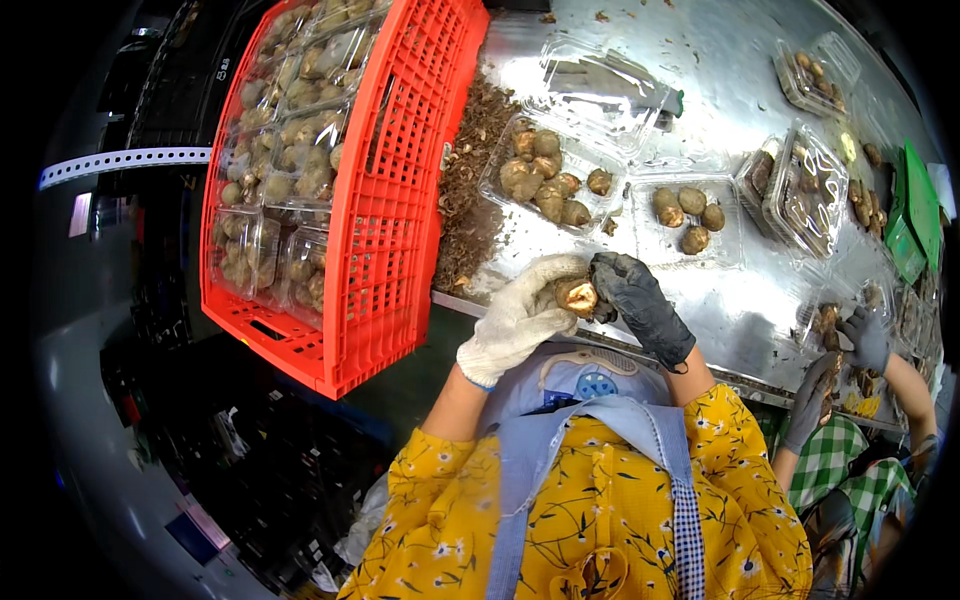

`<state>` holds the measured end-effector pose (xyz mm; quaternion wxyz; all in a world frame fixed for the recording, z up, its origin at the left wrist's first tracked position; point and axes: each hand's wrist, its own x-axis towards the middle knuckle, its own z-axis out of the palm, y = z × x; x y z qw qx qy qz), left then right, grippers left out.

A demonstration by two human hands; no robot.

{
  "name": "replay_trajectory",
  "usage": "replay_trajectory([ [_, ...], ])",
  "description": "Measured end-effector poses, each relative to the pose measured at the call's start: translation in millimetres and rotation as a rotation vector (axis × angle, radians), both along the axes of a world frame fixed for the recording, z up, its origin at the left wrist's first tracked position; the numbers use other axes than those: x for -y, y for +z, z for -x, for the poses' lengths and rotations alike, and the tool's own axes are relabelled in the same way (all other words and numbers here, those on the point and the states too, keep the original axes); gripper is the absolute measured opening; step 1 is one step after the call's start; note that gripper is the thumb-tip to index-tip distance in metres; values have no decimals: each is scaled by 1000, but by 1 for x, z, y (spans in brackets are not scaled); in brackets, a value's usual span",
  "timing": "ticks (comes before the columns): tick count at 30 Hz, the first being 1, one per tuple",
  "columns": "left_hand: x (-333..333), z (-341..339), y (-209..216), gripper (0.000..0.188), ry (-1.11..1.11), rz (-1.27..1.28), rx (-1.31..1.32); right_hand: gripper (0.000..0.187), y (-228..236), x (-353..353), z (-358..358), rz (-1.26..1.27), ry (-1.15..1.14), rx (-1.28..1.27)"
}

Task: The person peels small, round root vegetables by hand using a small knife. They remove the outer skin and place the peeled items into clear plastic containers on a metal table. The person works continuously, handling the vegetables one by one.

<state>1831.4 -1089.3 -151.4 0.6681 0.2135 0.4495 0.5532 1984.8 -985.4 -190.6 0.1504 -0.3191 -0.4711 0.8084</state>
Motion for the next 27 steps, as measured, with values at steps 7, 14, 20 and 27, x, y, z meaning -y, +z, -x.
replay_trajectory([
  [7, -14, -12, -2, 48, 297, 4, -368, 14, -10, 3, -3, -787, -3, 197],
  [14, -11, -11, -16, 51, 153, -197, -1106, 16, -21, 12, 2, -422, 66, 117],
  [20, -21, -11, 0, 52, 352, 33, -43, 17, -36, 16, -5, -519, 104, 241],
  [27, -22, -9, -7, 48, 320, 93, -152, 32, -43, 20, -20, -600, 51, 137],
])
